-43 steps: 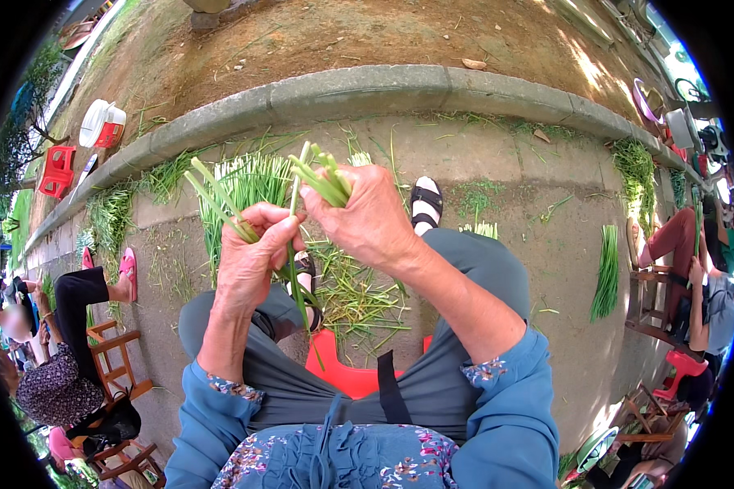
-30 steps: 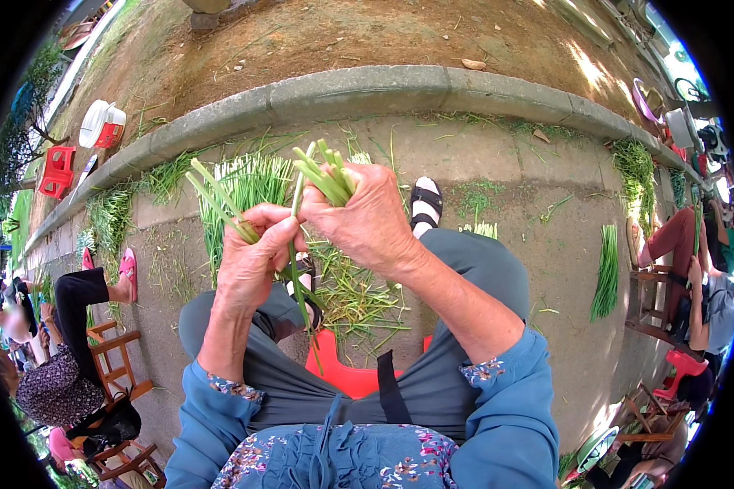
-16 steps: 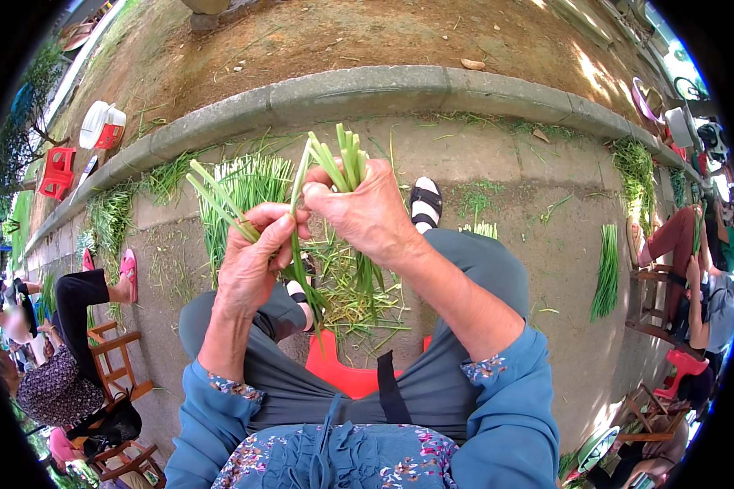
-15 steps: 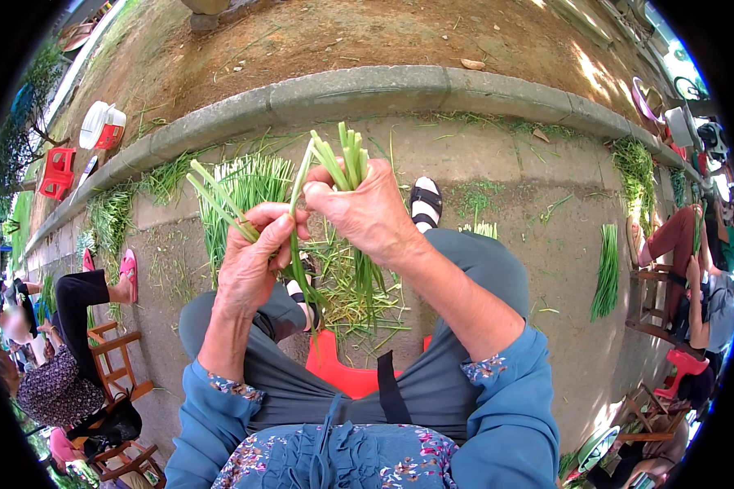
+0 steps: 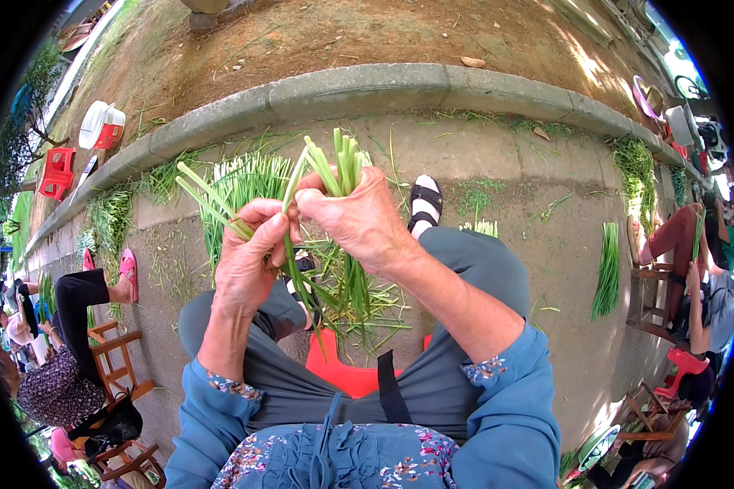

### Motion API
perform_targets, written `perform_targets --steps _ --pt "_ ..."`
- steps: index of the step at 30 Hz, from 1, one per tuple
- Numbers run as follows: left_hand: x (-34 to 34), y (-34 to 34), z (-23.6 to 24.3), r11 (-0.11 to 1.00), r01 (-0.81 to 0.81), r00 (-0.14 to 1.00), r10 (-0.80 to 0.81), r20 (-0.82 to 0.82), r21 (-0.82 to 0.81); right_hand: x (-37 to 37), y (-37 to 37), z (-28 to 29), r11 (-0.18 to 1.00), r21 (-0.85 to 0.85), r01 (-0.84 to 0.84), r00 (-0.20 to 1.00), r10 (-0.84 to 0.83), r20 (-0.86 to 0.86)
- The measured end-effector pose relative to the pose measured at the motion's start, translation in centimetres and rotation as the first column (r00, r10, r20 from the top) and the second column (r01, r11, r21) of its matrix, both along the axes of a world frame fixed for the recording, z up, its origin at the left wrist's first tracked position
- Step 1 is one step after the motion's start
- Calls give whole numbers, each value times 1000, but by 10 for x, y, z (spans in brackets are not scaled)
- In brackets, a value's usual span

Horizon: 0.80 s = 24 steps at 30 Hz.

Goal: The person holds a bundle of green vegetable stalks and pulls off individual stems by hand, removing the tips and outer layers.

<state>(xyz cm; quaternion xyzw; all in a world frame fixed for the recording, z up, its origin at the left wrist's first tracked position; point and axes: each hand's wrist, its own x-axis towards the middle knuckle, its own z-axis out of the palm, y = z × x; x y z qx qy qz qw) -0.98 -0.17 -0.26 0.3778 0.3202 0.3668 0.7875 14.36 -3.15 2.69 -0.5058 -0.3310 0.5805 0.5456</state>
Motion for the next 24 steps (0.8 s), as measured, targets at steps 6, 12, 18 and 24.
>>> perform_targets --steps 6,12,18,24 --pt "4 -1 1 994 -26 992 38 -118 103 0 -2 -3 976 212 -56 877 -53 478" --pt "1 -1 -2 994 -38 991 51 -121 107 0 -1 -13 923 360 -134 755 -140 640" --pt "2 -3 0 991 -79 990 91 -106 110 -6 1 -18 766 620 -167 713 -341 613" --pt "1 -2 2 974 -116 968 154 -197 195 -6 -2 -17 957 282 -69 896 -64 439"
